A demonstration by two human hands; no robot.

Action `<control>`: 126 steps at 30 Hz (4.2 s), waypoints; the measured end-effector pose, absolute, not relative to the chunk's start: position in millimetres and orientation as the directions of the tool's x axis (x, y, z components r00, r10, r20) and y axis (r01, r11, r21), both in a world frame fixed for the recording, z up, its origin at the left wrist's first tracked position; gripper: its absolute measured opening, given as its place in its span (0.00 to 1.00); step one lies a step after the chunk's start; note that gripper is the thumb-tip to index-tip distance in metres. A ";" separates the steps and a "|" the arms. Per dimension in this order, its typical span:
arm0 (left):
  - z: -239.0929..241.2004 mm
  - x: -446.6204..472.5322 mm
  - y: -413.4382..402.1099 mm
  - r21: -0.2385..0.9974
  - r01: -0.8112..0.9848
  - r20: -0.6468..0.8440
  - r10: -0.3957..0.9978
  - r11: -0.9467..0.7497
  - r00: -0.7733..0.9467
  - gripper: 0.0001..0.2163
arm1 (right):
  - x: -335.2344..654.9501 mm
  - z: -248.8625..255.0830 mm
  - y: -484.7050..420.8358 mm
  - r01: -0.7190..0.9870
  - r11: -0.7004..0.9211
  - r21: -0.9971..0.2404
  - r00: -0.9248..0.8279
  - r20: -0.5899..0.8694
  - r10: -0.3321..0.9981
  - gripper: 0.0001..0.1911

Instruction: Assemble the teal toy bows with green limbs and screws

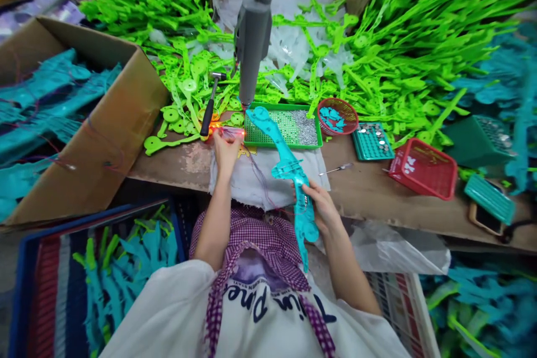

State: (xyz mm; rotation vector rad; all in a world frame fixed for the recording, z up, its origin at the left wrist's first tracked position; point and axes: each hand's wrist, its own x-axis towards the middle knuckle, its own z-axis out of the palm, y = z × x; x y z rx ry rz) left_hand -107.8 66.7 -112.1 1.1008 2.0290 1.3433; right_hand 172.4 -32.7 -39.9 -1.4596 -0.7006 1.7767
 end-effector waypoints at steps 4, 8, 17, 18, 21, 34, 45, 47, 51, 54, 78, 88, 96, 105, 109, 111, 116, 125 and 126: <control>-102.7 -115.6 64.1 0.871 0.446 0.023 0.890 0.206 -0.455 0.24 | 197.6 -37.3 -37.1 -0.148 -0.637 -0.757 -0.083 -0.632 0.770 0.26; -90.2 -130.1 61.4 0.725 0.688 0.172 0.958 0.036 -0.231 0.14 | 212.4 -35.2 -33.4 -0.111 -0.654 -0.749 -0.094 -0.647 0.757 0.28; -79.6 -164.6 28.8 0.546 0.760 0.098 0.927 -0.354 0.362 0.12 | 249.7 -23.6 -35.5 -0.042 -0.647 -0.761 -0.093 -0.642 0.761 0.26; -77.8 -164.4 30.7 0.534 0.759 0.063 0.913 -0.373 0.404 0.12 | 247.8 -23.7 -29.9 -0.027 -0.655 -0.755 -0.115 -0.649 0.752 0.26; -66.4 -162.5 31.7 0.451 0.812 -0.053 0.898 -0.369 0.437 0.12 | 237.1 -21.8 -8.7 0.036 -0.665 -0.746 -0.218 -0.655 0.723 0.27; -1.8 -199.7 -123.7 0.784 0.621 -0.279 0.890 -0.007 0.362 0.12 | 158.5 -36.6 76.3 0.435 0.140 -0.889 -0.751 -0.273 0.601 0.19; -22.1 -172.6 -113.6 0.983 0.117 -0.121 0.980 0.140 -0.161 0.18 | 176.2 -30.7 -30.4 0.535 0.674 -0.510 -0.775 0.022 0.632 0.13; -13.6 -173.3 -88.5 0.961 0.260 -0.048 0.984 0.092 -0.172 0.17 | 174.7 -42.6 -26.7 0.559 0.567 -0.605 -0.665 0.081 0.742 0.09; -3.0 -156.3 -51.2 0.653 0.757 0.323 0.895 0.024 -0.308 0.22 | 165.5 -47.1 -8.0 0.363 0.301 -0.882 -0.423 0.131 0.896 0.10; -13.4 -119.7 -54.2 0.545 0.837 0.474 0.841 -0.049 -0.260 0.30 | 156.7 -44.6 0.3 0.242 0.141 -0.960 -0.305 0.063 0.950 0.11; -59.7 -22.0 -62.3 0.698 0.707 0.321 0.931 -0.111 -0.171 0.02 | 132.6 -27.0 8.8 0.572 0.097 -0.815 0.118 0.199 0.973 0.16; -46.6 -32.4 -74.2 0.706 0.679 0.350 0.932 -0.199 -0.091 0.03 | 130.3 -30.3 -37.7 0.342 0.299 -0.891 -0.315 0.191 0.930 0.10; -45.6 -37.1 -71.9 0.786 0.543 0.360 0.933 -0.294 -0.015 0.05 | 128.2 -34.4 -38.8 0.328 0.304 -0.895 -0.289 0.211 0.934 0.10; -38.8 -70.8 -98.1 0.984 0.174 0.063 0.981 -0.030 -0.186 0.05 | 191.2 -33.8 -51.9 0.441 0.068 -0.895 -0.037 0.058 0.998 0.11; -40.9 -89.8 -95.7 0.960 -0.255 -0.212 0.898 0.117 -0.385 0.14 | 206.9 -42.3 -43.4 0.522 0.102 -0.847 0.059 0.155 0.986 0.13; -39.0 -94.6 -90.1 0.914 -0.397 -0.260 0.874 0.085 -0.411 0.17 | 196.3 -39.9 -39.4 0.598 0.149 -0.788 0.123 0.274 0.954 0.13; -29.5 -88.9 -82.7 0.832 -0.545 -0.314 0.902 0.110 -0.297 0.19 | 131.3 -28.5 -56.6 0.501 0.489 -0.714 -0.268 0.409 0.872 0.07; -32.4 -74.9 -89.3 0.711 -0.669 -0.430 0.887 0.218 -0.168 0.16 | 83.0 -44.0 -63.6 0.328 0.474 -0.817 -0.418 0.325 0.848 0.12; -33.3 -76.1 -88.6 0.692 -0.680 -0.453 0.880 0.243 -0.146 0.16 | 84.3 -42.6 -62.4 0.309 0.462 -0.831 -0.415 0.319 0.852 0.12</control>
